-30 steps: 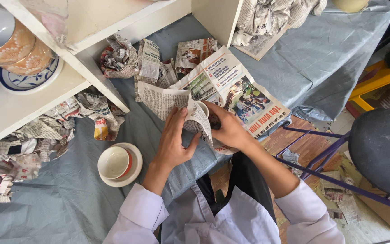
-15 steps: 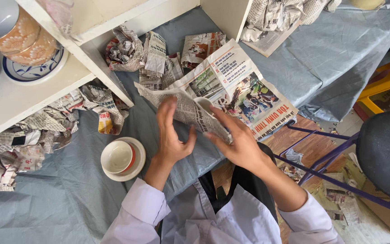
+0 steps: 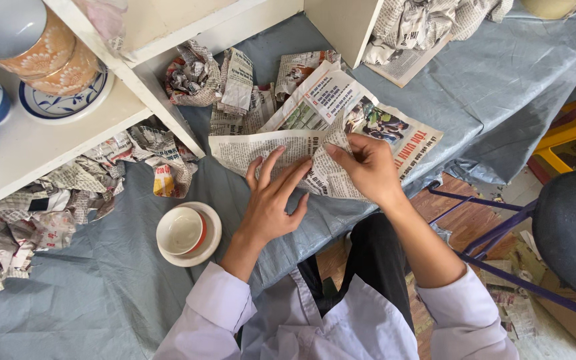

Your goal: The person wraps ceramic bowls and cups in sheets of newspaper, crumples and folds the paper around each piece, and places the wrapped pottery onto the shelf above the table.

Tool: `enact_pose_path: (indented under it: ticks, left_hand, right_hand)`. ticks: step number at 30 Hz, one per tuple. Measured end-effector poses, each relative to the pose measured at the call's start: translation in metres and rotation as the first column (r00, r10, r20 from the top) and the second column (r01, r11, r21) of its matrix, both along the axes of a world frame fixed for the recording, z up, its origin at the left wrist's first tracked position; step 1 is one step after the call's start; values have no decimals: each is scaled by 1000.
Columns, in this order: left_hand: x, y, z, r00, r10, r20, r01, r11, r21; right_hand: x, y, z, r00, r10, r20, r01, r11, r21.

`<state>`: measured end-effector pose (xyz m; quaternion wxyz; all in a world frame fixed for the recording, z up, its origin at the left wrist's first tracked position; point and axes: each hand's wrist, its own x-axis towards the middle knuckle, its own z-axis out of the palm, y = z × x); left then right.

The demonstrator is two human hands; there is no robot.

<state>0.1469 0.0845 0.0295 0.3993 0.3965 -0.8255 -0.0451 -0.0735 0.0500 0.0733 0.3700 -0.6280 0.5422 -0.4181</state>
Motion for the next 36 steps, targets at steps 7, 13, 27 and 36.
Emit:
enact_pose_path:
  ticks: [7, 13, 27, 36]
  left_hand:
    - [-4, -5, -11, 999, 39, -23, -40, 998, -42]
    - [-4, -7, -14, 999, 40, -8, -40, 998, -42]
    - [-2, -12, -16, 1000, -1, 14, 0, 999, 45]
    - [4, -12, -4, 995, -85, -49, 88, 994, 64]
  right_hand:
    - [13, 1, 18, 948, -74, -309, -6, 967, -253]
    - [16, 2, 21, 955, -15, -296, -106, 917, -385]
    - [24, -4, 28, 652, 232, -722, -538, 813, -224]
    - [19, 17, 46, 603, 225, -765, -596, 765, -245]
